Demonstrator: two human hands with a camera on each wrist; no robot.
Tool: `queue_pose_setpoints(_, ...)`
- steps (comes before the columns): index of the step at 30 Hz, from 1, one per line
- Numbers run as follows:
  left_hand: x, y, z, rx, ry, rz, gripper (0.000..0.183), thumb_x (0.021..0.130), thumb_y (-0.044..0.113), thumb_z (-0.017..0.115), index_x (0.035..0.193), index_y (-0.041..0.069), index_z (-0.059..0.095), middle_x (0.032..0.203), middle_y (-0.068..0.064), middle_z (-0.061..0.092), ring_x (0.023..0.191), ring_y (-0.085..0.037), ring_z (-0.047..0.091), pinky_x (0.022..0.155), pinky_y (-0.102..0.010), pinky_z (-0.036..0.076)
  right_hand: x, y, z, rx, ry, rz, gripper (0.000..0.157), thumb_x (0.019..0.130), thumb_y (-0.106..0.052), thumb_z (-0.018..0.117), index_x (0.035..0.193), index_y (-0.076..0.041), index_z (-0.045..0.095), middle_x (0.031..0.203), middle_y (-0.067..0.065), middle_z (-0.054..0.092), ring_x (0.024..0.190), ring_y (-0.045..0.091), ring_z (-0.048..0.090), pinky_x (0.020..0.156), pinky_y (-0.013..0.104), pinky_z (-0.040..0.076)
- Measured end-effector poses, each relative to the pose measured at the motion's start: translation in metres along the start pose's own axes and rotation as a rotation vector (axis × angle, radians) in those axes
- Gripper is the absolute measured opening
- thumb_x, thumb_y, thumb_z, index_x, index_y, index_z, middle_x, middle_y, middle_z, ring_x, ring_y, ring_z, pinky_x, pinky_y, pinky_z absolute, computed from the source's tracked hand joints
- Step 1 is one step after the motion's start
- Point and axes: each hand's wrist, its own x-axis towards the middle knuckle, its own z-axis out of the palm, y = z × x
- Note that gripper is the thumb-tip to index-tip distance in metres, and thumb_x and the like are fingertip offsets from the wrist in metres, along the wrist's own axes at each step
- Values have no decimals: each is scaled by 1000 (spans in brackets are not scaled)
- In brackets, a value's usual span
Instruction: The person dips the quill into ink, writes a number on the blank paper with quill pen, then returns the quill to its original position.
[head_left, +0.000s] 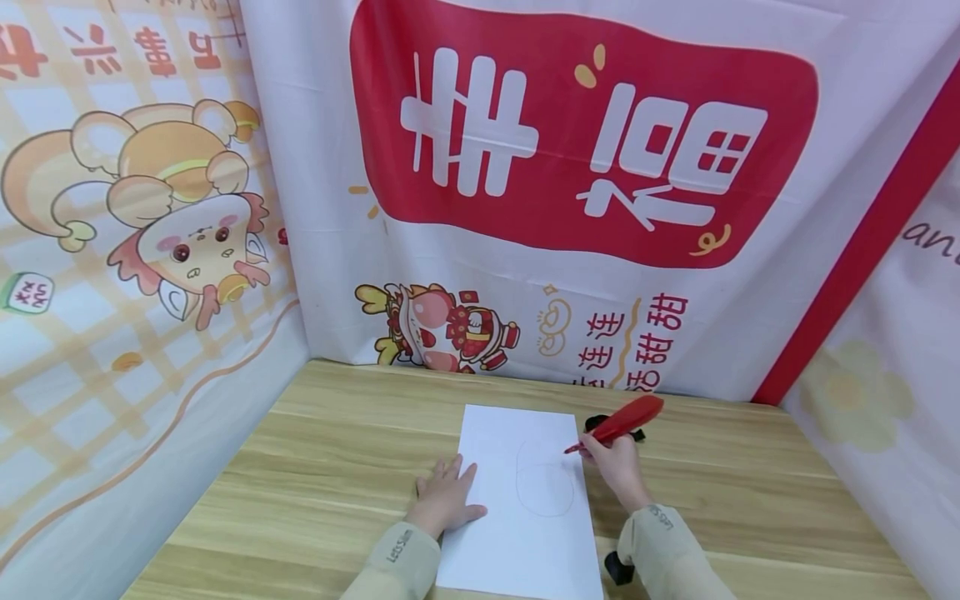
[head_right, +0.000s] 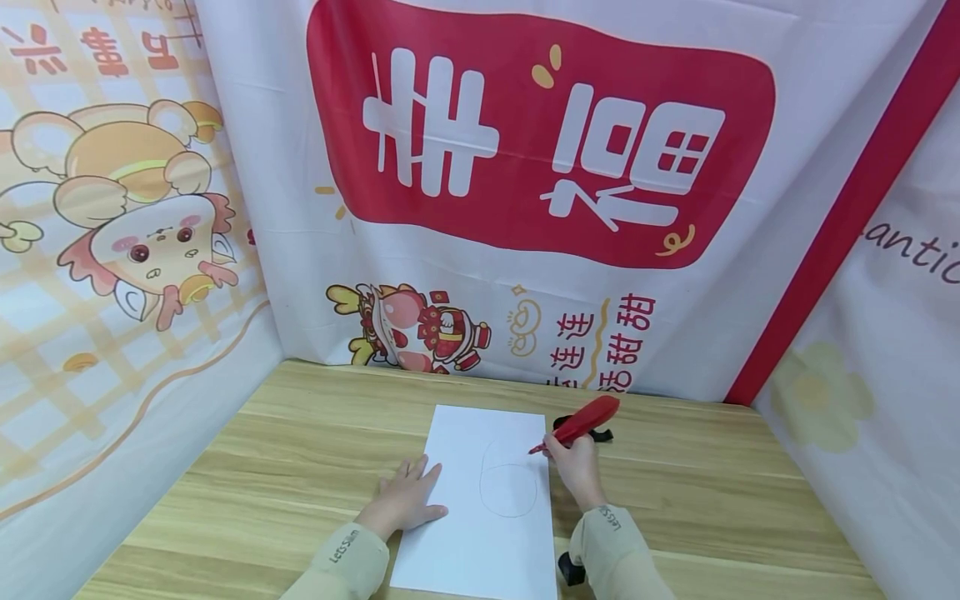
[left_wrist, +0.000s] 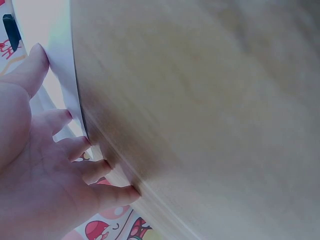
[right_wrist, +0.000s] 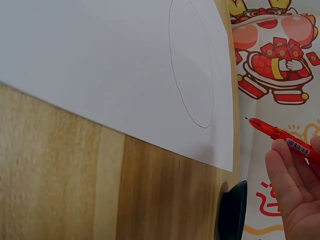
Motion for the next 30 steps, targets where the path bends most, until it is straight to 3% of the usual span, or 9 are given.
queue_pose_setpoints(6, 1, 0, 0, 3, -1, 3, 69, 80, 38, 67, 136, 6, 44, 145, -23, 26, 132, -46, 14, 96, -71, 8, 1, 0, -8, 0, -1, 20, 16, 87, 0, 57, 99, 11, 54, 86, 22, 65, 81, 37, 64, 73, 44, 54)
queue_pose_setpoints(13, 1, 0, 0, 5, -7, -2, 68, 81, 37, 67, 136, 6, 44, 145, -22, 26, 132, -47, 14, 96, -72, 9, 2, -1, -16, -32, 1, 50, 19, 88, -3, 57, 103, 8, 51, 87, 19, 64, 77, 26, 65, 74, 42, 54)
queue_pose_setpoints(22, 1, 0, 0, 6, -12, 4, 68, 81, 38, 67, 136, 6, 43, 145, -23, 26, 131, -48, 14, 95, -73, 9, 3, 0, -24, -100, 19, 40, 16, 89, -7, 58, 96, 6, 56, 81, 14, 65, 76, 26, 65, 74, 40, 54)
queue_pose_setpoints(30, 2, -1, 1, 6, -15, 0, 69, 81, 38, 66, 137, 6, 43, 145, -23, 26, 132, -47, 14, 95, -72, 8, 5, 0, -32, -75, 38, 43, 16, 88, -6, 59, 95, 8, 56, 83, 16, 66, 72, 20, 65, 72, 37, 55)
